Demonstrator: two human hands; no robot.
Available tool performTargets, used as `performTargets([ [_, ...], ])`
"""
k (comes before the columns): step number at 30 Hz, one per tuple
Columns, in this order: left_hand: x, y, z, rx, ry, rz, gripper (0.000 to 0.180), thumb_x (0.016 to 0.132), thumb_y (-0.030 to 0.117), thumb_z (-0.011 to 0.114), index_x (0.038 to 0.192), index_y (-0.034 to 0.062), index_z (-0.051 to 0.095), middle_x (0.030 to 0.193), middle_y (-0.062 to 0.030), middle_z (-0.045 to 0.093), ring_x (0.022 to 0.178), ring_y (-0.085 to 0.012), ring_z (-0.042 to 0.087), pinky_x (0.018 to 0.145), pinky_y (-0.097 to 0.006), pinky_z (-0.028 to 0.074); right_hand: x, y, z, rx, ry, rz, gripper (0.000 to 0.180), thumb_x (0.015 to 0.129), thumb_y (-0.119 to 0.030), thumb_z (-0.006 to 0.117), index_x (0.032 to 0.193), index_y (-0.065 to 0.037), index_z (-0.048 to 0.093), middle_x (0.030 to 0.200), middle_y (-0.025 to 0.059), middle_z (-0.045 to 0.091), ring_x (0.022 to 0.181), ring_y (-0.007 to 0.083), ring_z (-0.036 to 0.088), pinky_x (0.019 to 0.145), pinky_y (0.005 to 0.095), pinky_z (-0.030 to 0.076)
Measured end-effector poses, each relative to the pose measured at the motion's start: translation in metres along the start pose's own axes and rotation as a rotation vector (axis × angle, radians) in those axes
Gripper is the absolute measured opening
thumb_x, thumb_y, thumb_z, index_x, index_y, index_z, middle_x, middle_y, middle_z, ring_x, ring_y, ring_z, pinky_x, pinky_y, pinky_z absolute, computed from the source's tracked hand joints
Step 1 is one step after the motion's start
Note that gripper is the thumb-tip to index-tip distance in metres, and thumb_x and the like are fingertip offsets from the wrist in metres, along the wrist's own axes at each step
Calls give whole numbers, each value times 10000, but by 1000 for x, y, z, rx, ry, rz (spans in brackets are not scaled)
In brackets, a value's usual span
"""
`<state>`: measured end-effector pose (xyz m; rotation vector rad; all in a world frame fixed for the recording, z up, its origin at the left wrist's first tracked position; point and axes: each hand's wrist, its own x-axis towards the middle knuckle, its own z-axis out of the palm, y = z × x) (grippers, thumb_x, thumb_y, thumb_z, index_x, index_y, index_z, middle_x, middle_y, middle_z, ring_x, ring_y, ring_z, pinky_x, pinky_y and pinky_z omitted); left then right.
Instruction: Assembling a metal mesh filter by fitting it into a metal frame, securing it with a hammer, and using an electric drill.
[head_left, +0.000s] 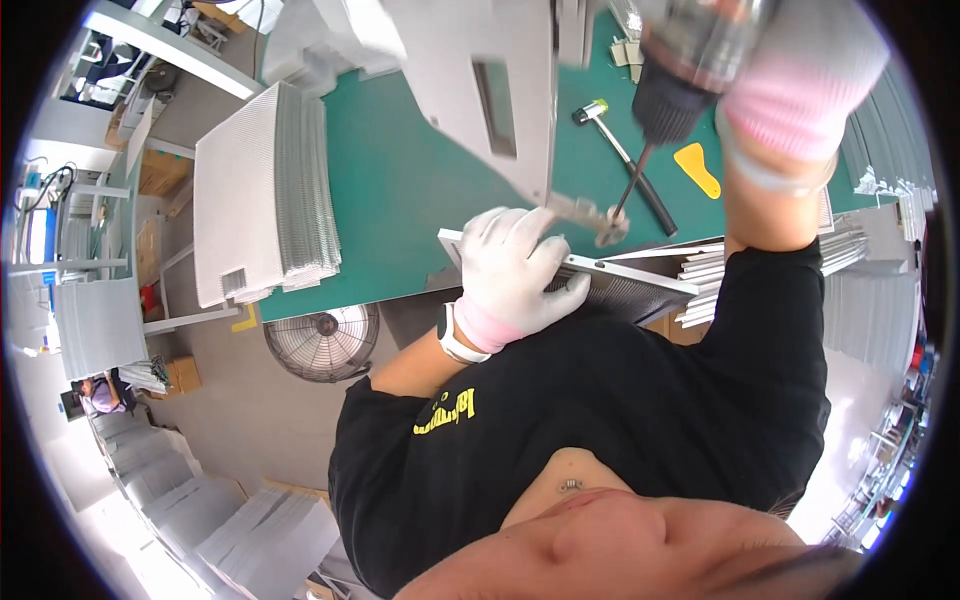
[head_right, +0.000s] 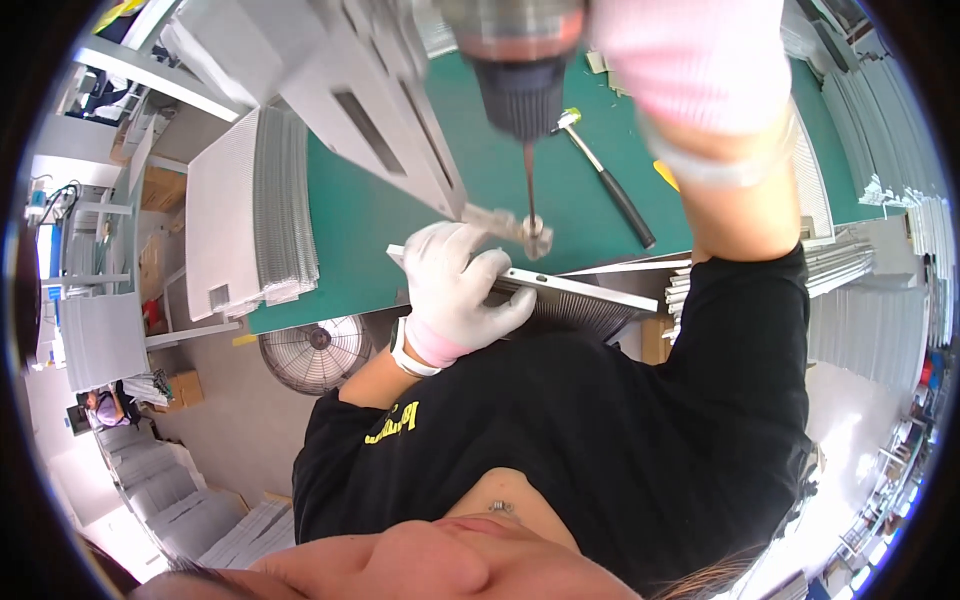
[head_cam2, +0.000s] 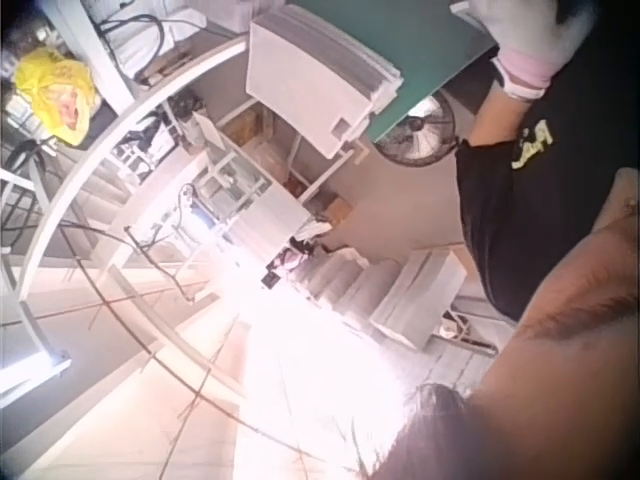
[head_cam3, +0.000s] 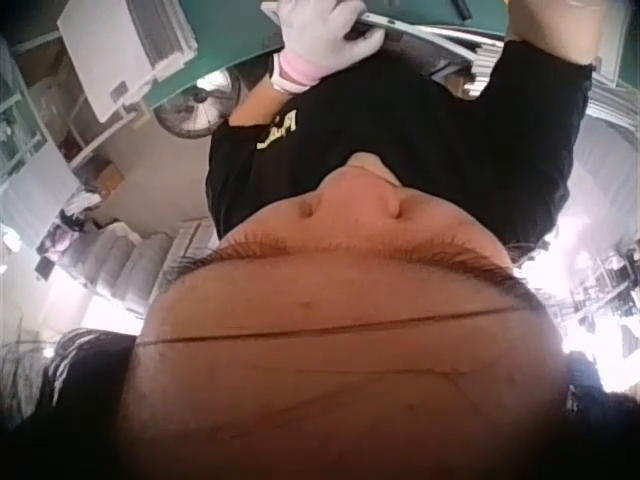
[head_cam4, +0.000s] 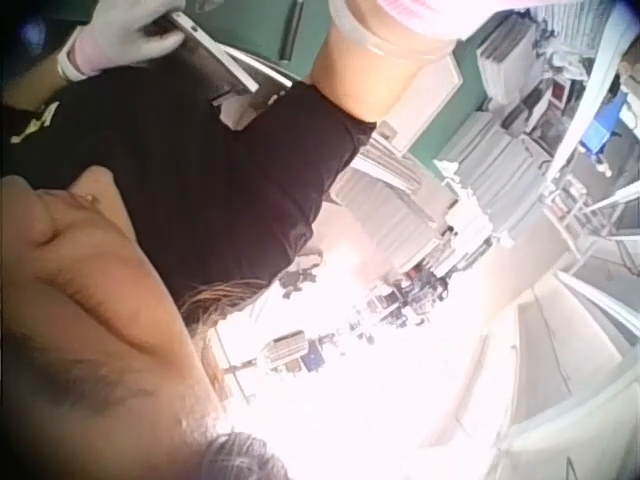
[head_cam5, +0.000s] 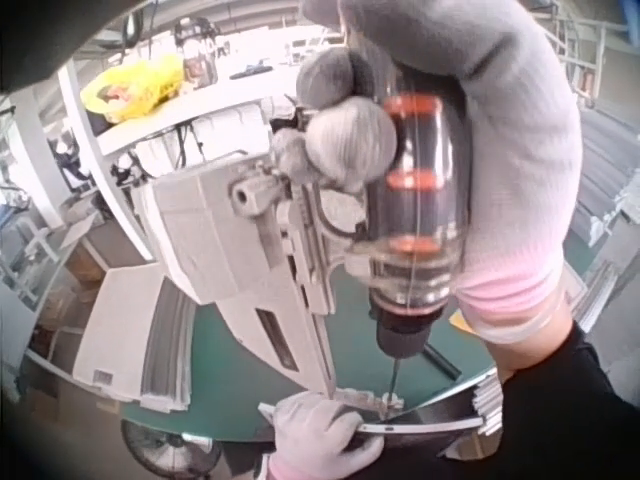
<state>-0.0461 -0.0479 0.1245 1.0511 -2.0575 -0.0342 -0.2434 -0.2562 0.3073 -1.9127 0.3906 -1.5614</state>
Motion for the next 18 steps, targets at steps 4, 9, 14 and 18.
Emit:
performTargets([
  [4, 8, 8, 2, -64, -84, 1, 302, 616, 269, 821, 860, 151, 687, 778, 42, 646, 651, -192, 560, 684, -387, 381, -26, -33, 32, 34, 45, 73, 629, 940, -330, 685, 1400, 39, 467, 1209, 162, 607, 1001, 229, 657, 779, 319, 578],
  [9, 0, 7, 5, -90, -54, 79, 277, 623, 278, 824, 841, 158, 703, 794, 32, 675, 657, -180, 607, 653, -365, 391, -48, -31, 19, 178, 49, 154, 618, 938, -317, 686, 1392, 43, 472, 1199, 174, 611, 979, 242, 664, 773, 331, 582],
  [14, -1, 13, 0, -40, -103, 73, 264, 632, 279, 833, 831, 159, 708, 795, 33, 686, 683, -160, 650, 617, -354, 404, -68, -28, 2, 326, 35, 235, 606, 937, -304, 687, 1385, 47, 477, 1189, 185, 615, 957, 256, 671, 767, 344, 586],
  [18, 2, 12, 2, -101, -47, 90, 259, 644, 262, 848, 828, 154, 701, 750, 35, 667, 638, -162, 638, 614, -359, 418, -86, -25, -19, 428, 29, 299, 597, 935, -293, 687, 1378, 50, 480, 1181, 194, 618, 940, 266, 676, 762, 353, 589],
])
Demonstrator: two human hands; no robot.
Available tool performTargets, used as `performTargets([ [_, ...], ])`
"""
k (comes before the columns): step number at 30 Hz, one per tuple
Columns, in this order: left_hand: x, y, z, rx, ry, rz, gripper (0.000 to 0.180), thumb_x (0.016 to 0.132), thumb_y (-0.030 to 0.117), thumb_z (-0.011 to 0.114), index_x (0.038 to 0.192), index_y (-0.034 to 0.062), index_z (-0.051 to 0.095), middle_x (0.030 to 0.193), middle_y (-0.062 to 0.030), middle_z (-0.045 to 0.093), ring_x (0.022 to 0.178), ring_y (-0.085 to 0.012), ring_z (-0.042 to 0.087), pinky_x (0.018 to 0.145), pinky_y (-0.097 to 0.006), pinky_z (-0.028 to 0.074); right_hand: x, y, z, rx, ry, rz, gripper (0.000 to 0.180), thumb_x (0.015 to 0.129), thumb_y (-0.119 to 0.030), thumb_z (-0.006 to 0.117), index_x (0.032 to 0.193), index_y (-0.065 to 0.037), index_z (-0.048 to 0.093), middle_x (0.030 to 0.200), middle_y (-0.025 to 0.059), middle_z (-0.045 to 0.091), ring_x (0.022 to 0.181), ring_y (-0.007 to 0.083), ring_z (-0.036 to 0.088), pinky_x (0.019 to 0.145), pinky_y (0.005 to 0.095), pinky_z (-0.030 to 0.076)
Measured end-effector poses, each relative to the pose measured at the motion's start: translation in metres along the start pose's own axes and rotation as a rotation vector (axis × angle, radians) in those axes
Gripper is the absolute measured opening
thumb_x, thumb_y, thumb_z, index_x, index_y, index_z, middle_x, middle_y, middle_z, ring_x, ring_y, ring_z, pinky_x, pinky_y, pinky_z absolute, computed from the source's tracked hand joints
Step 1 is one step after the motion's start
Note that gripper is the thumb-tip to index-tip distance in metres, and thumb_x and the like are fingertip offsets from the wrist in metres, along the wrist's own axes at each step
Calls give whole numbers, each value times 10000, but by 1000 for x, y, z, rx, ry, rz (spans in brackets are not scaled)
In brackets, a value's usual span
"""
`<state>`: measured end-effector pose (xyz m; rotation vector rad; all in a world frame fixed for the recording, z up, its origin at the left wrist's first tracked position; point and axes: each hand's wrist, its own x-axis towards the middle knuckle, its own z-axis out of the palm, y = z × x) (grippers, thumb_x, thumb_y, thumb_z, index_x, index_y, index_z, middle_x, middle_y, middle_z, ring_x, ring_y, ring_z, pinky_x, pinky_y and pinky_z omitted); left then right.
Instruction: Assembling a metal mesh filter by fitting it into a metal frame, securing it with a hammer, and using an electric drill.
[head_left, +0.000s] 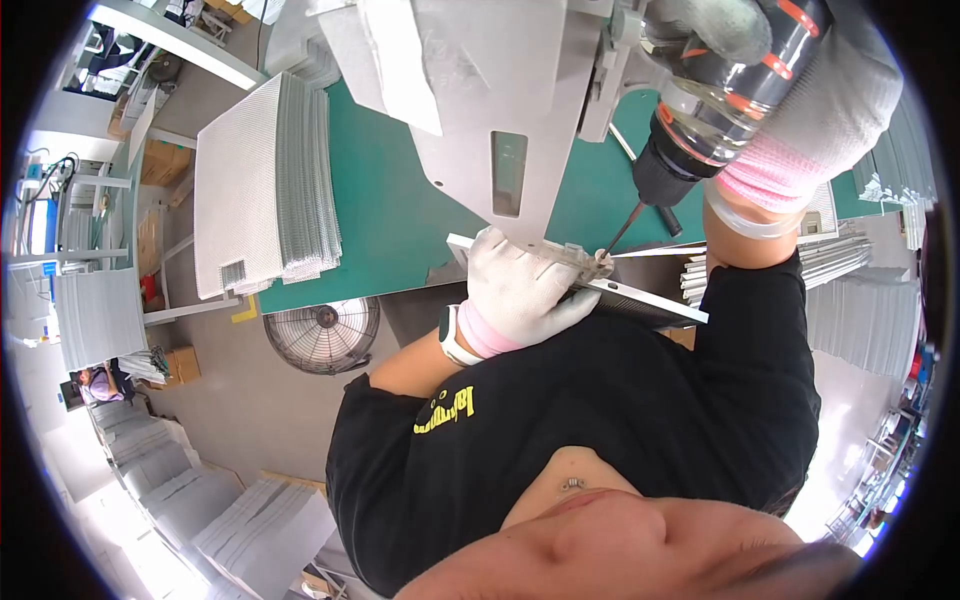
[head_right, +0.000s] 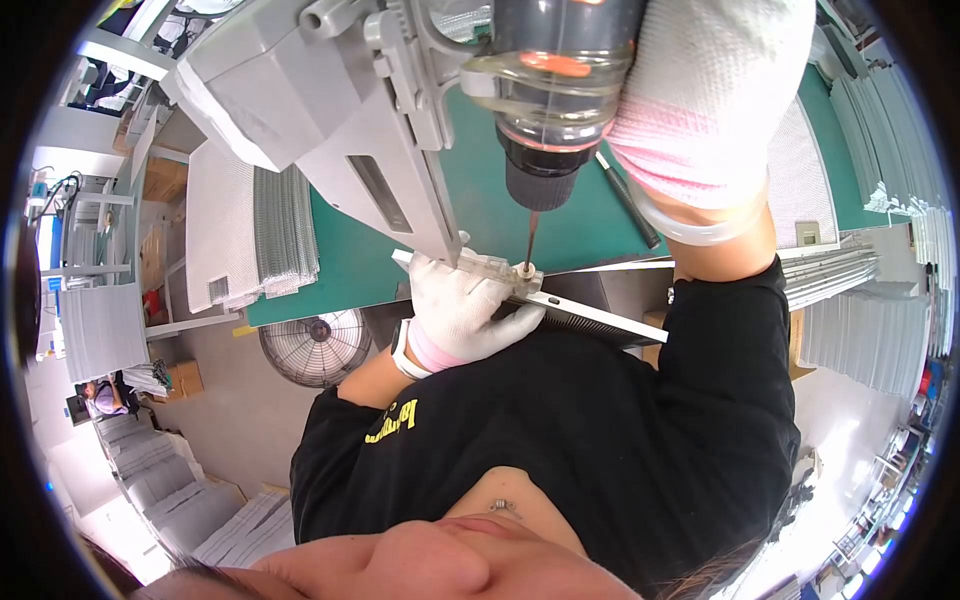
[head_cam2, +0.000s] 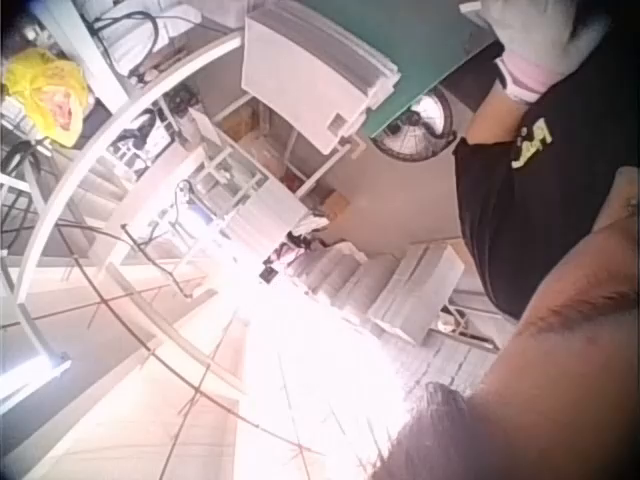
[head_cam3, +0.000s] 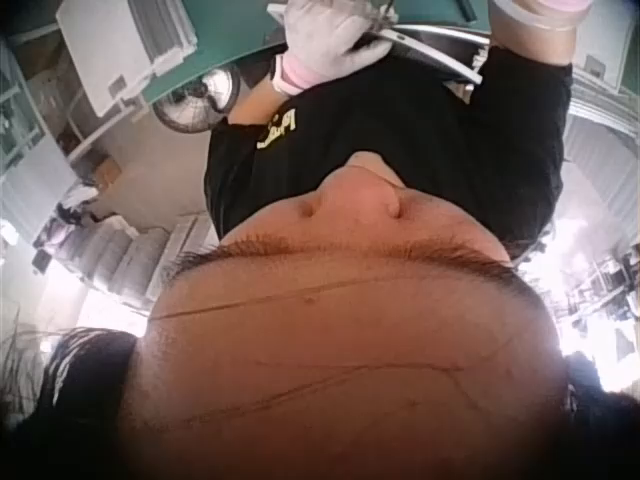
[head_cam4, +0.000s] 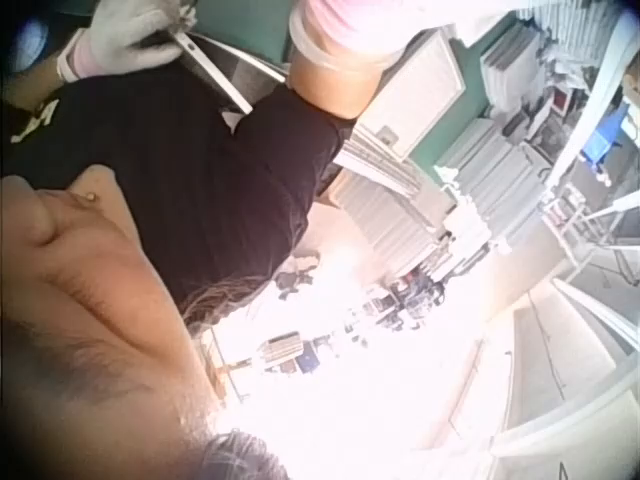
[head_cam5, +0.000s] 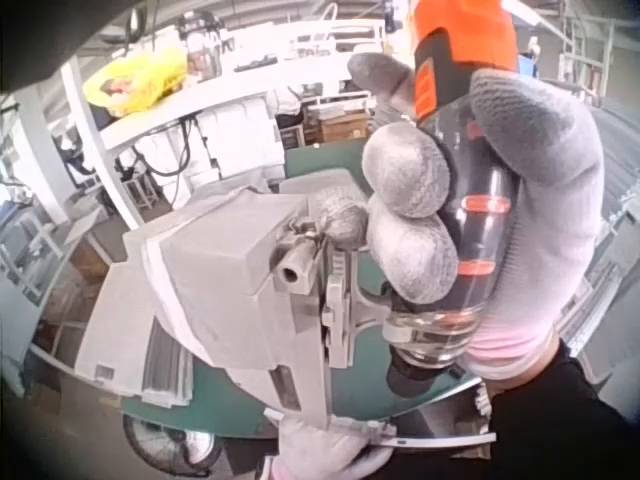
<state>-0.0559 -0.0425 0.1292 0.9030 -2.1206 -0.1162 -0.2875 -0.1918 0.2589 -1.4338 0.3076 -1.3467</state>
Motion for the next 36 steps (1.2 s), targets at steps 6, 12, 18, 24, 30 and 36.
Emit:
performTargets([
  [6, 2, 0, -1, -63, 11, 58, 262, 644, 243, 854, 830, 147, 696, 699, 27, 630, 589, -176, 603, 620, -379, 440, -31, -7, 4, 135, 5, 95, 584, 933, -277, 689, 1369, 55, 486, 1169, 208, 622, 913, 282, 684, 754, 368, 594],
  [12, -9, 1, 6, -156, -77, 12, 298, 655, 220, 846, 914, 129, 731, 667, 24, 538, 597, -197, 532, 626, -390, 429, -54, -6, 52, 273, 4, 181, 571, 931, -261, 690, 1360, 59, 492, 1157, 222, 627, 887, 298, 692, 747, 383, 599],
  [18, -16, -4, 11, -228, -179, 17, 352, 743, 222, 803, 1075, 127, 731, 733, -15, 538, 686, -200, 571, 621, -373, 447, -39, 28, 91, 493, -150, 119, 693, 904, -332, 710, 1374, 78, 406, 760, 87, 507, 434, 68, 398, 345, 189, 367],
  [24, -21, -1, 15, -243, -198, 26, 428, 807, 231, 774, 1214, 129, 688, 823, -50, 582, 718, -200, 607, 632, -363, 484, -36, 39, 86, 585, -240, 109, 643, 885, -388, 719, 1271, 44, 439, 754, 76, 515, 449, 76, 436, 426, 194, 420],
  [30, -29, 1, 31, -330, -83, 47, 481, 711, 169, 832, 1157, 81, 674, 774, -22, 499, 663, -197, 521, 638, -368, 418, -38, 45, 85, 738, -337, 196, 533, 852, -424, 720, 1087, -9, 482, 634, 51, 511, 404, 122, 447, 384, 245, 400],
  [36, -31, -13, 34, 210, -107, 433, 428, 805, 101, 763, 1183, 57, 568, 887, -71, 528, 762, -234, 546, 678, -365, 426, -36, 52, 79, 895, -439, 283, 584, 816, -417, 786, 1041, 29, 481, 635, 71, 519, 415, 124, 449, 365, 234, 429],
])
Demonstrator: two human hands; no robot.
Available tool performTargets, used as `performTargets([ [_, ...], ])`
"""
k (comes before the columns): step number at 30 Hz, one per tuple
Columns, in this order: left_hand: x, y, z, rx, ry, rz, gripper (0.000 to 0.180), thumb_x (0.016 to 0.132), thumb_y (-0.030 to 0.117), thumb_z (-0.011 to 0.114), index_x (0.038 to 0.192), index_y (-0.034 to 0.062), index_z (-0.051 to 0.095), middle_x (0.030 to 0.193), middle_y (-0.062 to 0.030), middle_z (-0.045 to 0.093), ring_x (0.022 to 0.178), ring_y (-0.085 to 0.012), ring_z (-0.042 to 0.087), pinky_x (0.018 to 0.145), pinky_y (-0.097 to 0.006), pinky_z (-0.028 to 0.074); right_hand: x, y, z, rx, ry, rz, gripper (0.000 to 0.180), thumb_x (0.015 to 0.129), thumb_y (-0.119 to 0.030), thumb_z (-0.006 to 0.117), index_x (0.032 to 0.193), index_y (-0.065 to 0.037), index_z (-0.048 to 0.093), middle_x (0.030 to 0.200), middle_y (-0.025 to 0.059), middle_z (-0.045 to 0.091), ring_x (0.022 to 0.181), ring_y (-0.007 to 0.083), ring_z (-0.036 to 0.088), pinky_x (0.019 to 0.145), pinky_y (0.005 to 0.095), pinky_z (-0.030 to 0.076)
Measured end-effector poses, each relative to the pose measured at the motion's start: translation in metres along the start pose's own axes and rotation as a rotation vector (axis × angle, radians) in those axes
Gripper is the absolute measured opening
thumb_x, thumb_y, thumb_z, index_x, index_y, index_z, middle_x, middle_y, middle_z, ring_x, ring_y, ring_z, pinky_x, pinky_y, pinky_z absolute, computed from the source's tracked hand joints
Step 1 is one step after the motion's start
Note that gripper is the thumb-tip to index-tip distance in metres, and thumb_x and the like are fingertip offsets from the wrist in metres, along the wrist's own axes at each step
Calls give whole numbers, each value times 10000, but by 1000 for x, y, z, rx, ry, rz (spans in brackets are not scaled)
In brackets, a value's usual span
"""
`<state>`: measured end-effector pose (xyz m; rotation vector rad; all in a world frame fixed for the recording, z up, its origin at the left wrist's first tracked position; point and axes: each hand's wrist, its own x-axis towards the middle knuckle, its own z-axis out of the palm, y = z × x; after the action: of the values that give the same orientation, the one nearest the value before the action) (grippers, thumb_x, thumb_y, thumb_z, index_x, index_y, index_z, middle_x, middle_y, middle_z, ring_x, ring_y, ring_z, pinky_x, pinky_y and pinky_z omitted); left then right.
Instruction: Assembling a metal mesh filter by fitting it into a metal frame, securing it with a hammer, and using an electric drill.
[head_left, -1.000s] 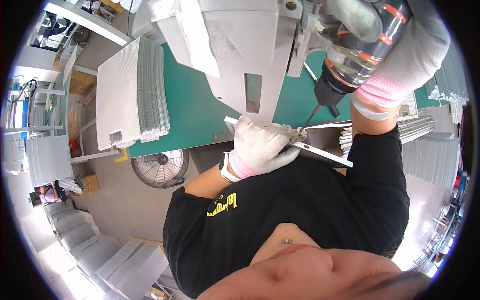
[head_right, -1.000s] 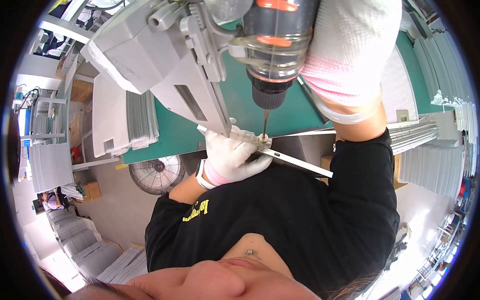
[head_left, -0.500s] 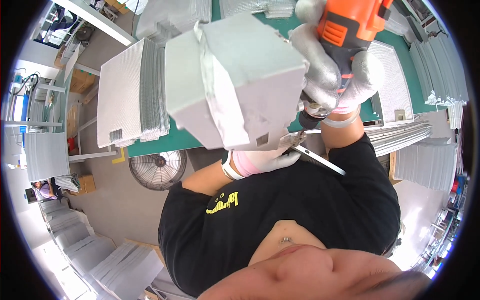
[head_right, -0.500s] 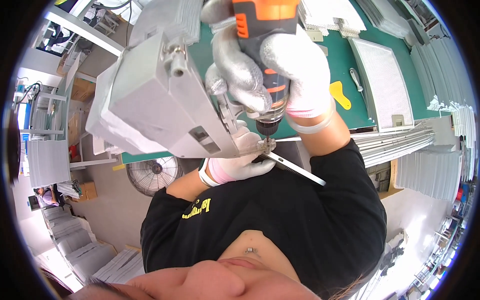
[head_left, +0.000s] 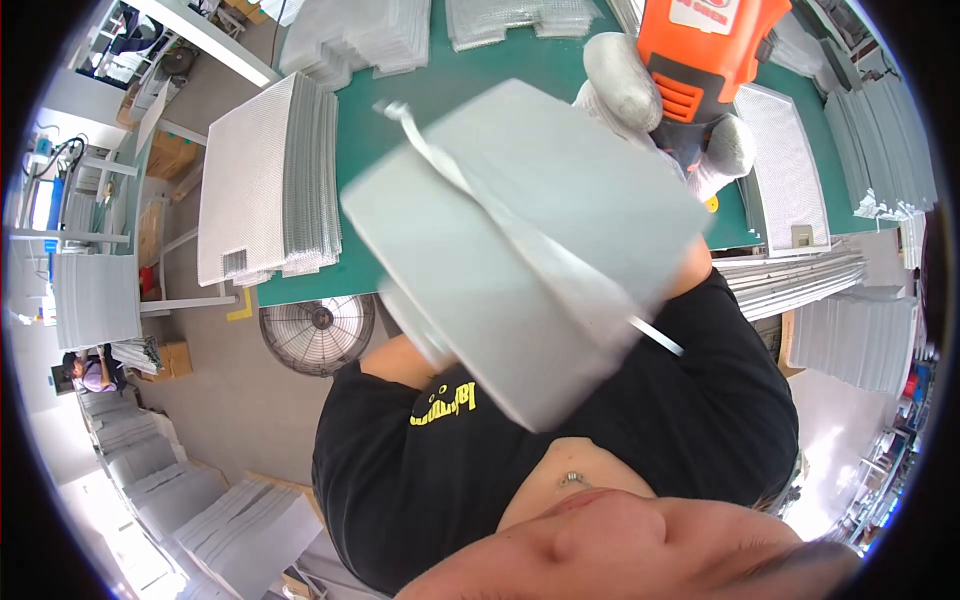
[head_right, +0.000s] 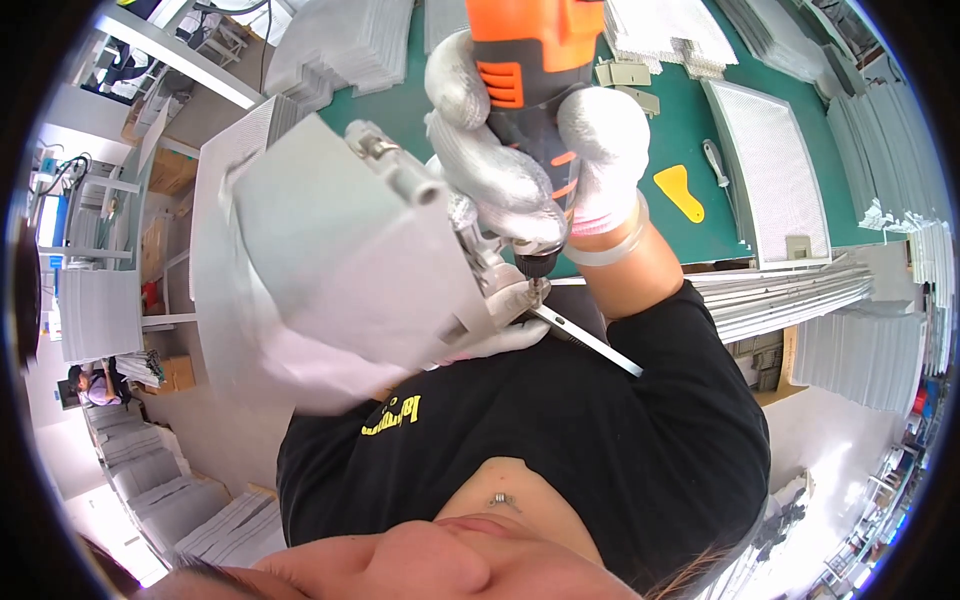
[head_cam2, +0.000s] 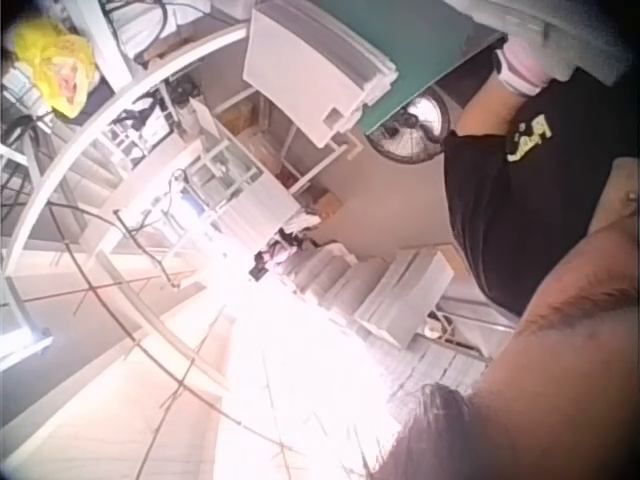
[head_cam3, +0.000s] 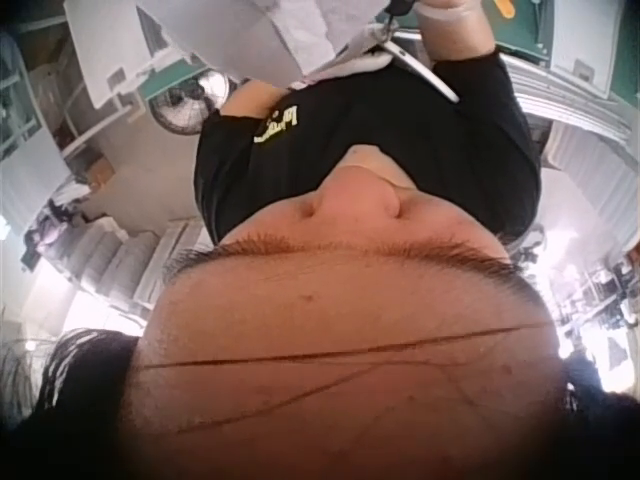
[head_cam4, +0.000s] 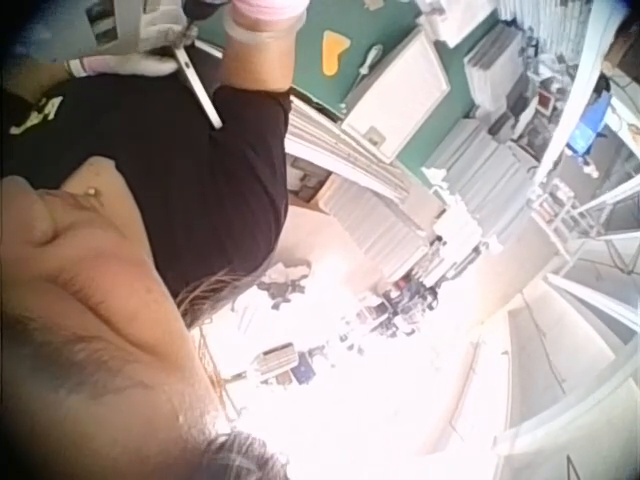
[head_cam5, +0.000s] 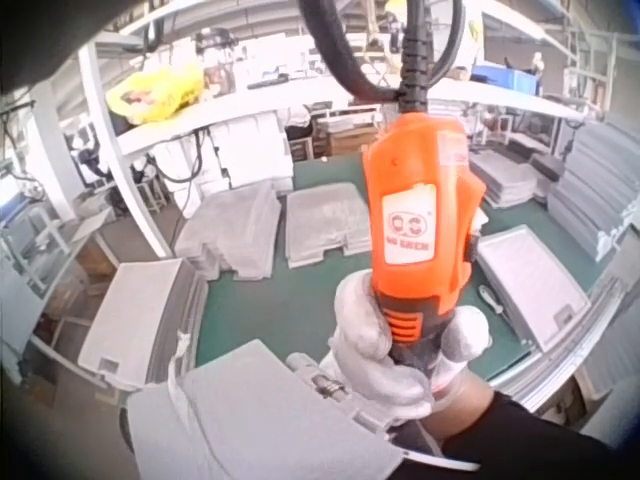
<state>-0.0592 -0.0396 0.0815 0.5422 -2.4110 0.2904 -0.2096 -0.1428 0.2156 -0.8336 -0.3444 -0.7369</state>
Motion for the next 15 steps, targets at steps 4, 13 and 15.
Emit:
performTargets([
  [4, 4, 2, -2, 35, -1, 15, 390, 806, 104, 757, 1149, 56, 577, 891, -72, 535, 767, -237, 551, 679, -367, 427, 1, 3, 2, -39, 9, -2, 601, 812, -416, 805, 1047, 38, 488, 637, 78, 520, 413, 117, 441, 336, 207, 410],
  [13, 18, -6, -15, -511, 121, -344, 515, 676, 190, 830, 1154, 111, 654, 748, 1, 536, 647, -207, 549, 669, -363, 416, 19, -19, 27, -56, 190, -312, 644, 881, -394, 719, 1285, 54, 495, 736, 117, 600, 514, 190, 587, 435, 272, 499],
  [15, 22, -16, -21, -251, 60, -383, 298, 710, 291, 784, 912, 102, 676, 776, -35, 617, 702, -230, 601, 749, -399, 476, 46, -33, 60, -448, 501, -677, 566, 980, -418, 623, 1298, 40, 523, 833, 168, 686, 545, 211, 665, 423, 249, 522],
])
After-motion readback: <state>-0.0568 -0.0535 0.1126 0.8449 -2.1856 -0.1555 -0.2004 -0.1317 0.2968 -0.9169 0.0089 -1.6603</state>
